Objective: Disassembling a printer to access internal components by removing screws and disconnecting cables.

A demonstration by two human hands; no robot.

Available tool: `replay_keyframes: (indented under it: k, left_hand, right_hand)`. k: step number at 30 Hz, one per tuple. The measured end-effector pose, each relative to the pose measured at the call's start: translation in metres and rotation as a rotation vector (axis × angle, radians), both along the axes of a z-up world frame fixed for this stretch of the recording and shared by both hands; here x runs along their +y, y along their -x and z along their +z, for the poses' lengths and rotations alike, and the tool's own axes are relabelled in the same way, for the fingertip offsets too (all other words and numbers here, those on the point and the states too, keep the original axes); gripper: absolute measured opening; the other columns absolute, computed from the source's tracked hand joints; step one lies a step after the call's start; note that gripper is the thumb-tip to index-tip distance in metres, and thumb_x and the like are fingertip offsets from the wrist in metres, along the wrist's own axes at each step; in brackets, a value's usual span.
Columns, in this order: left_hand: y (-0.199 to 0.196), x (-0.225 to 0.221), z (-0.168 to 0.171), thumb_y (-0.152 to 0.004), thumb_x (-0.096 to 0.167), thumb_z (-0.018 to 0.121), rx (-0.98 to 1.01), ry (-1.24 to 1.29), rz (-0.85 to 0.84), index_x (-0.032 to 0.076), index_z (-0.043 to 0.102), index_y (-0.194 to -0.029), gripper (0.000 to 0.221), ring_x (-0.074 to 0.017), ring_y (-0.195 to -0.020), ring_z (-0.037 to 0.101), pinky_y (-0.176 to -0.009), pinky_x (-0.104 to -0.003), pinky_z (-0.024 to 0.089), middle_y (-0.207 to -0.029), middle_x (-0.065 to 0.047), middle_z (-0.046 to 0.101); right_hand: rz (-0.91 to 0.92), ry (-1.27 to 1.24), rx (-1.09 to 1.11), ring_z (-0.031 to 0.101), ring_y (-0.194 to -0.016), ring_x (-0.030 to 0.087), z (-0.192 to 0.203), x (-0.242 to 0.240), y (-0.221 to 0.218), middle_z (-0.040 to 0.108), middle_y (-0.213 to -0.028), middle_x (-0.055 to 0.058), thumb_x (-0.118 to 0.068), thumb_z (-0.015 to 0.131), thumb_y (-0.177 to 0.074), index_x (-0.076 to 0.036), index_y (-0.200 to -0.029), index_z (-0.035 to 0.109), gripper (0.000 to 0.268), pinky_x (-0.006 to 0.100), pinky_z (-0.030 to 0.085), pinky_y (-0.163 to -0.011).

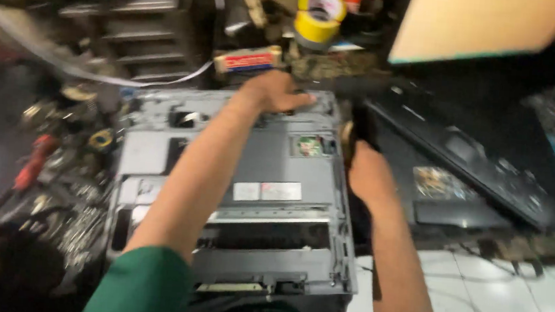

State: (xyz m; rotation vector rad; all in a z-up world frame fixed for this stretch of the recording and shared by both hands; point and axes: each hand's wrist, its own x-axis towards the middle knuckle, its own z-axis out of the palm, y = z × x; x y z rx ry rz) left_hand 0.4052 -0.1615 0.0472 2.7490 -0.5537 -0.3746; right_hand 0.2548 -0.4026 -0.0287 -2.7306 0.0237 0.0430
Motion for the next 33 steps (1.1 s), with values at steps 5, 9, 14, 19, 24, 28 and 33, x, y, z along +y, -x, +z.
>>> replay_keyframes:
  k: [5,9,14,19,24,28,33]
  left_hand:
    - [-0.001,0.007,0.001,-0.076,0.078,0.052,-0.009,0.007,0.055,0.005,0.077,-0.108,0.084,-0.0391,-0.121,0.066,-0.103,-0.051,0.053,-0.12,-0.021,0.073]
    - [-0.019,0.004,-0.028,-0.079,0.082,0.045,-0.111,-0.026,-0.012,0.004,0.077,-0.105,0.088,-0.0403,-0.112,0.069,-0.093,-0.051,0.054,-0.113,-0.023,0.074]
    - [-0.005,0.0,-0.033,-0.08,0.086,0.047,-0.423,-0.133,0.064,0.013,0.078,-0.098,0.081,-0.036,-0.098,0.074,-0.076,-0.05,0.058,-0.102,-0.014,0.078]
    - [0.071,-0.019,0.042,-0.072,0.025,0.058,-0.867,0.381,0.443,0.01,0.069,-0.068,0.02,-0.0434,-0.069,0.07,-0.056,-0.057,0.052,-0.071,-0.014,0.072]
    - [0.248,0.008,0.126,-0.087,0.034,0.046,-0.412,0.447,0.457,0.011,0.058,-0.067,0.033,-0.027,-0.062,0.06,-0.052,-0.042,0.049,-0.065,-0.006,0.061]
    - [0.346,0.022,0.123,-0.082,0.064,0.03,-0.121,0.655,0.348,0.011,0.058,-0.126,0.074,-0.0402,-0.108,0.067,-0.085,-0.054,0.049,-0.114,-0.018,0.073]
    - [0.381,0.037,0.092,-0.093,0.042,0.047,0.06,0.91,0.47,0.009,0.05,-0.11,0.037,-0.0289,-0.089,0.06,-0.078,-0.043,0.045,-0.099,-0.011,0.059]
  right_hand:
    - [-0.003,-0.038,-0.093,0.068,-0.103,0.049,0.027,-0.009,0.038,0.074,-0.098,0.025,-0.021,0.063,-0.088,0.001,-0.108,0.073,0.031,0.058,0.055,-0.087]
    - [-0.241,-0.122,-0.009,0.067,-0.098,0.033,0.057,-0.014,0.109,0.076,-0.097,0.012,-0.038,0.07,-0.09,-0.013,-0.111,0.074,0.033,0.046,0.05,-0.086]
    - [-0.179,-0.486,0.025,0.045,-0.05,0.016,-0.1,-0.138,0.121,0.057,-0.056,0.007,-0.019,0.078,-0.085,-0.013,-0.111,0.081,0.027,0.03,0.034,-0.045]
    - [-0.149,-1.047,0.417,0.066,-0.074,0.049,-0.082,-0.159,0.166,0.071,-0.095,0.044,0.028,0.067,-0.078,0.008,-0.141,0.06,0.067,0.056,0.051,-0.074]
    - [-0.105,-0.826,0.095,0.047,-0.048,0.034,0.106,0.002,0.189,0.06,-0.083,0.028,0.007,0.058,-0.095,-0.002,-0.158,0.052,0.064,0.042,0.041,-0.046]
    - [0.086,-0.53,-0.045,0.042,-0.059,0.007,0.102,0.041,0.194,0.069,-0.075,0.004,-0.003,0.073,-0.084,-0.016,-0.143,0.068,0.061,0.022,0.038,-0.052]
    - [0.242,-0.125,-0.181,0.067,-0.056,0.014,0.111,0.097,0.219,0.078,-0.078,0.0,-0.032,0.08,-0.066,-0.026,-0.121,0.077,0.056,0.028,0.05,-0.063]
